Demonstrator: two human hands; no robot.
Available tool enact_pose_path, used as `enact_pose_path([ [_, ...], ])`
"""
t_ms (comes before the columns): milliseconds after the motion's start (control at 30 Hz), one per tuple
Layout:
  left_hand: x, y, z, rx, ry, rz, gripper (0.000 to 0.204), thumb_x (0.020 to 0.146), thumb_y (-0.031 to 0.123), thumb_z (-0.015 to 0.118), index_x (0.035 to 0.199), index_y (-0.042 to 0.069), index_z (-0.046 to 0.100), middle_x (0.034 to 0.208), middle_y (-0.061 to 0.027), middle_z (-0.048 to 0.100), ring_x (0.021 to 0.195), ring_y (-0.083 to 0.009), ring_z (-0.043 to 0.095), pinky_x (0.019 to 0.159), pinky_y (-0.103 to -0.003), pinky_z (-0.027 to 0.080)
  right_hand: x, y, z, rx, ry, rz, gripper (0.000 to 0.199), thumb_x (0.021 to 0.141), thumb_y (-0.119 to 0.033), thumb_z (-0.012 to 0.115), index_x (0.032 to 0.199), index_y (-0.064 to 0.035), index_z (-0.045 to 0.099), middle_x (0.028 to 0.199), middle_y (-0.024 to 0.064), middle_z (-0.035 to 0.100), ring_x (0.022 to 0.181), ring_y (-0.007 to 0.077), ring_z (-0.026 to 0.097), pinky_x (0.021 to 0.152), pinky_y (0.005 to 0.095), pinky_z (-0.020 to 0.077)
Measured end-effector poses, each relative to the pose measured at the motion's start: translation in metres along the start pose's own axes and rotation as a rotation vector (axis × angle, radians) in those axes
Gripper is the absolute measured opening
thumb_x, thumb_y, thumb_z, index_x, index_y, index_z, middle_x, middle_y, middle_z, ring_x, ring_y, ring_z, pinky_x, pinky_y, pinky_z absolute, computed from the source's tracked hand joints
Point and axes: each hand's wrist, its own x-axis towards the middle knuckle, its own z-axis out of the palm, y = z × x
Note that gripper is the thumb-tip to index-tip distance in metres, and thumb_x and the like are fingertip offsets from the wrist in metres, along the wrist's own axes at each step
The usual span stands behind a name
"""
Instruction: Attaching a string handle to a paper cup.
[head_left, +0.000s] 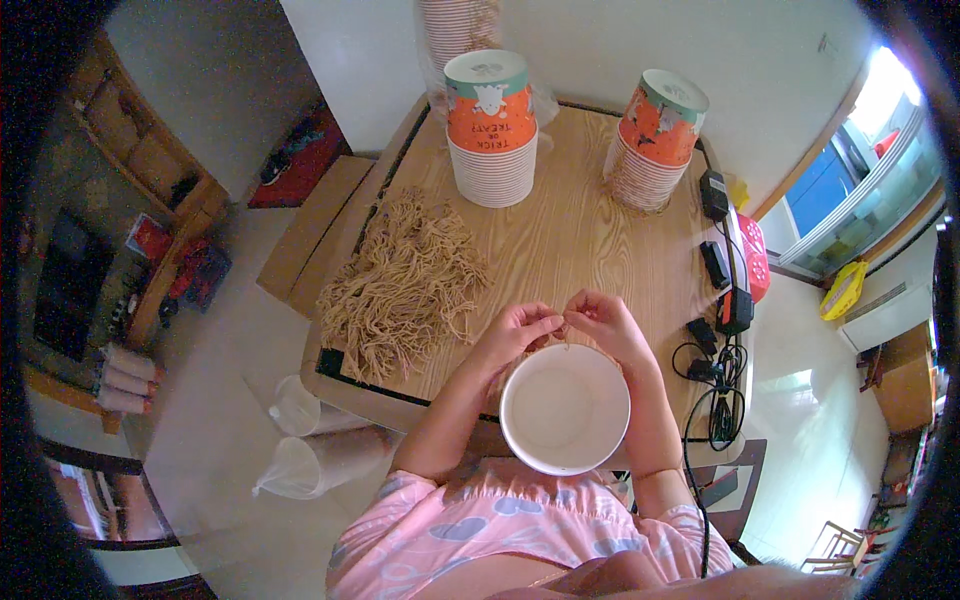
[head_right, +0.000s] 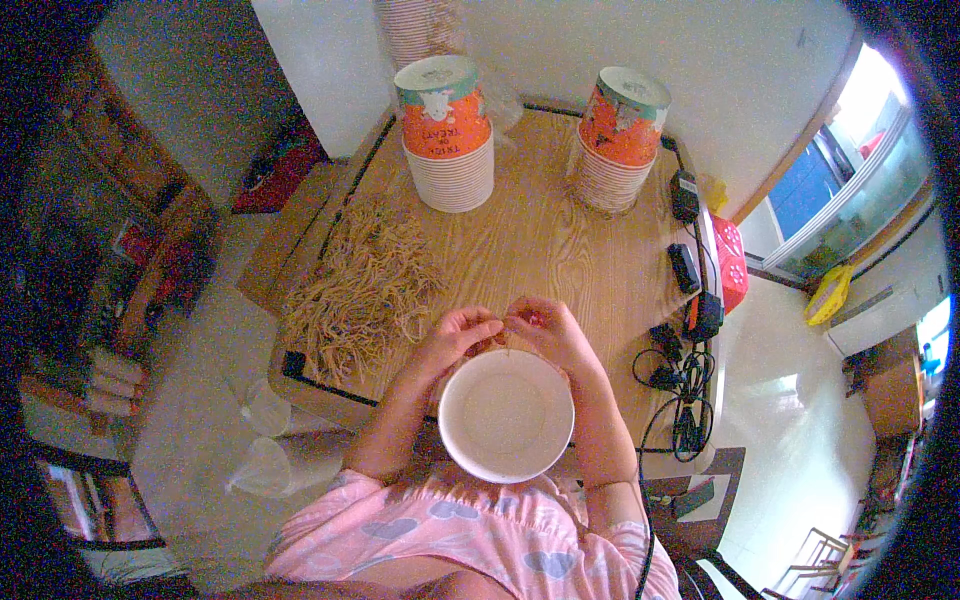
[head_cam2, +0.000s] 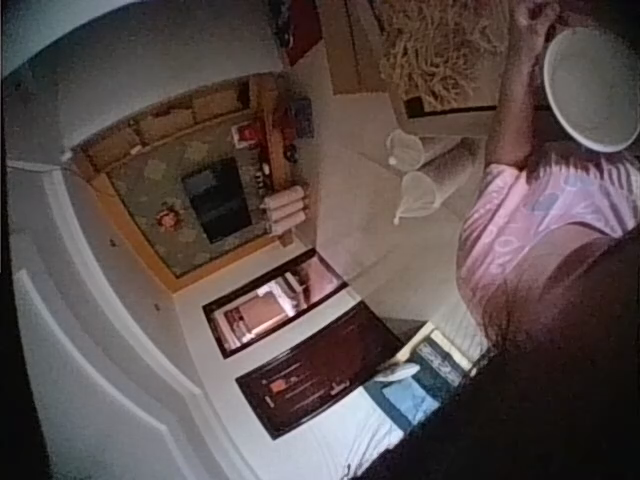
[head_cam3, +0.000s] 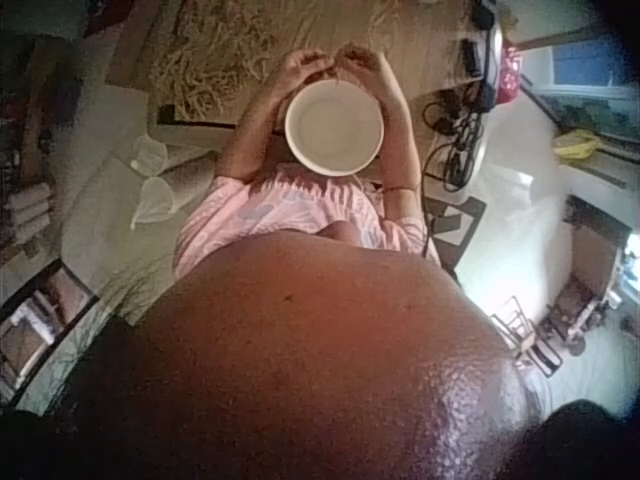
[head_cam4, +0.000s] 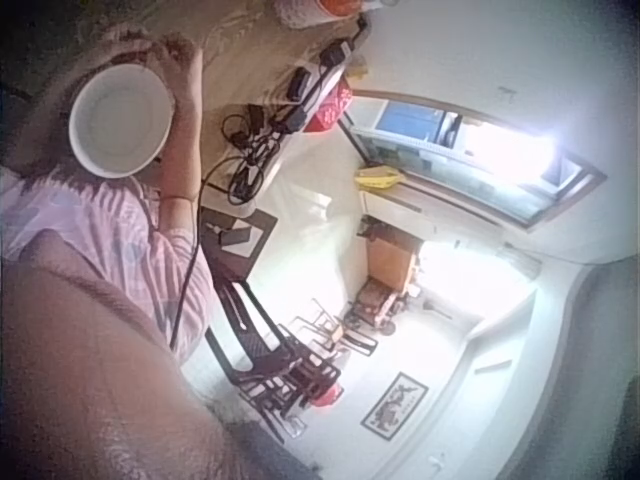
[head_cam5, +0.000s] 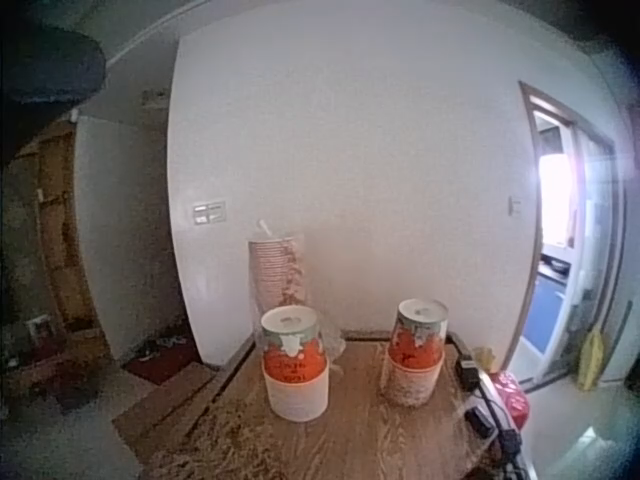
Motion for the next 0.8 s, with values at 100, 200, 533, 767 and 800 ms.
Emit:
enact_pose_path([
  [100,0.0,0.002,0.002,0.028,-0.007,0.025,0.016,0.085,0.022,0.062,0.088,0.006,0.063,0.075,0.002,0.062,0.058,-0.002,0.048,0.052,-0.017,0.038,0.001,-0.003,0.001,0.011,-0.012,-0.007,0.008,0.083,-0.007,0.06,0.083,0.0011,0.06,0.077,0.0001,0.059,0.074,0.0074,0.054,0.066,0.0226,0.0451],
  [200,0.001,0.002,0.002,0.035,0.002,0.015,0.015,0.084,0.02,0.063,0.088,0.006,0.064,0.075,0.0019,0.062,0.057,-0.002,0.048,0.051,-0.018,0.037,0.0,-0.012,0.002,-0.037,-0.006,0.016,0.002,0.082,-0.002,0.059,0.081,-0.0005,0.058,0.077,-0.0008,0.056,0.074,0.0064,0.052,0.066,0.0203,0.0425],
  [533,0.0,0.006,-0.001,0.047,0.031,0.074,0.01,0.083,0.015,0.062,0.086,0.006,0.062,0.074,0.0028,0.06,0.058,-0.002,0.047,0.052,-0.018,0.037,-0.008,-0.01,-0.002,-0.075,0.016,0.094,0.007,0.083,-0.004,0.059,0.088,-0.0013,0.054,0.079,0.0022,0.059,0.077,0.0102,0.056,0.07,0.0247,0.0454],
  [767,0.0,-0.004,-0.005,0.062,0.037,0.155,0.006,0.084,0.012,0.06,0.086,0.006,0.06,0.068,0.0042,0.055,0.057,-0.0029,0.047,0.05,-0.019,0.038,-0.011,-0.011,0.006,0.199,-0.154,0.152,0.02,0.081,-0.005,0.063,0.097,-0.0055,0.052,0.083,0.0023,0.06,0.079,0.0114,0.058,0.068,0.0246,0.0472],
  [800,-0.002,-0.002,-0.005,0.061,0.037,0.156,0.006,0.084,0.012,0.06,0.086,0.006,0.06,0.068,0.0042,0.055,0.057,-0.0029,0.047,0.05,-0.019,0.038,-0.011,-0.011,0.006,0.198,-0.154,0.153,0.02,0.081,-0.005,0.063,0.097,-0.0055,0.052,0.083,0.0023,0.06,0.079,0.0114,0.058,0.068,0.0246,0.0472],
])
